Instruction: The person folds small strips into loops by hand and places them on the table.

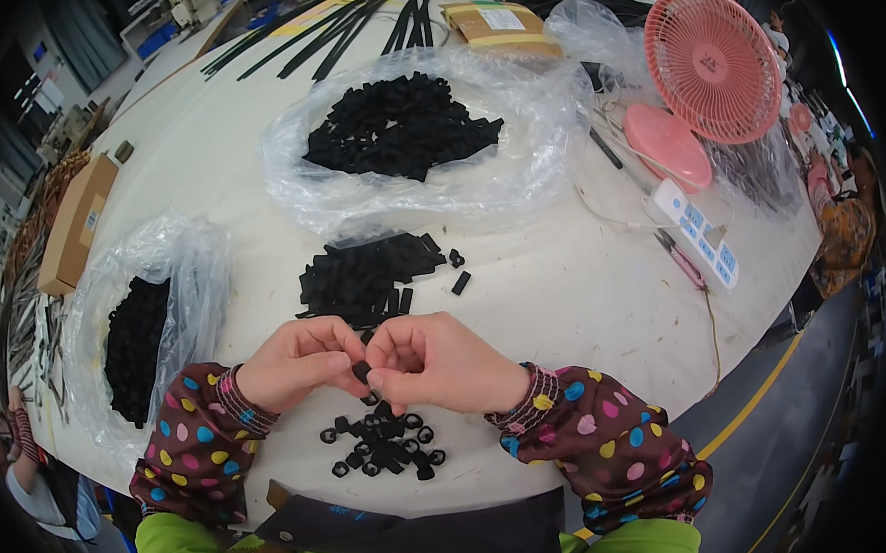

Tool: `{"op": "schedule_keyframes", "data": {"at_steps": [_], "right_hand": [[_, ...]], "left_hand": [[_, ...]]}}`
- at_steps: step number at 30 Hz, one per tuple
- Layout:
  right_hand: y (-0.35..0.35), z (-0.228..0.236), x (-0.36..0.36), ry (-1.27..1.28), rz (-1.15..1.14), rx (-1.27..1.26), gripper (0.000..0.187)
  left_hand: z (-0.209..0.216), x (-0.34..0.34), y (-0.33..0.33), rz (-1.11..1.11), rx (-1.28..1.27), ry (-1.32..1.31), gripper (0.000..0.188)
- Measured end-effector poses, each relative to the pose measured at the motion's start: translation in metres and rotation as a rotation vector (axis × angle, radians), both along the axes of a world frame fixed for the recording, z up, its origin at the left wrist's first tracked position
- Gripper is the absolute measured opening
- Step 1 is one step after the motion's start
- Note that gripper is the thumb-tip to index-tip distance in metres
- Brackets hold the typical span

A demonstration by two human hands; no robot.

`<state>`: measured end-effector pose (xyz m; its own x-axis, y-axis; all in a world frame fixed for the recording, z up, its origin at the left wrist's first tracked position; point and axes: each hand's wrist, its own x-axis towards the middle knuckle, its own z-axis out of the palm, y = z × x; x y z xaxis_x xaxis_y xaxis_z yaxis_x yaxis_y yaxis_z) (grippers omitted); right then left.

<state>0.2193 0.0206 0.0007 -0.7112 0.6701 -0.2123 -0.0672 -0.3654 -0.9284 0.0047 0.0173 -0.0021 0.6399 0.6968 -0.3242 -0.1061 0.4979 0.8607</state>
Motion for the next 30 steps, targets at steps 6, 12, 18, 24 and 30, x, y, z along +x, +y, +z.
{"op": "schedule_keyframes", "data": {"at_steps": [6,12,18,24,30], "right_hand": [[-0.004,0.0,-0.003,-0.16,-0.091,0.377,0.011],[-0.013,-0.012,-0.015,-0.499,-0.543,1.164,0.016],[-0.013,-0.017,-0.019,-0.468,-0.669,1.4,0.015],[-0.014,-0.007,-0.016,-0.359,-0.499,1.066,0.012],[0.002,-0.002,0.001,-0.243,-0.16,0.564,0.012]], "left_hand": [[-0.011,-0.004,0.0,-0.064,-0.008,-0.069,0.016],[-0.006,0.016,-0.007,0.23,0.484,0.075,0.013],[-0.012,0.025,-0.018,0.407,0.86,0.256,0.013],[-0.009,0.018,-0.013,0.446,0.68,0.212,0.012],[-0.014,0.007,-0.005,0.126,1.196,0.446,0.021]]}}
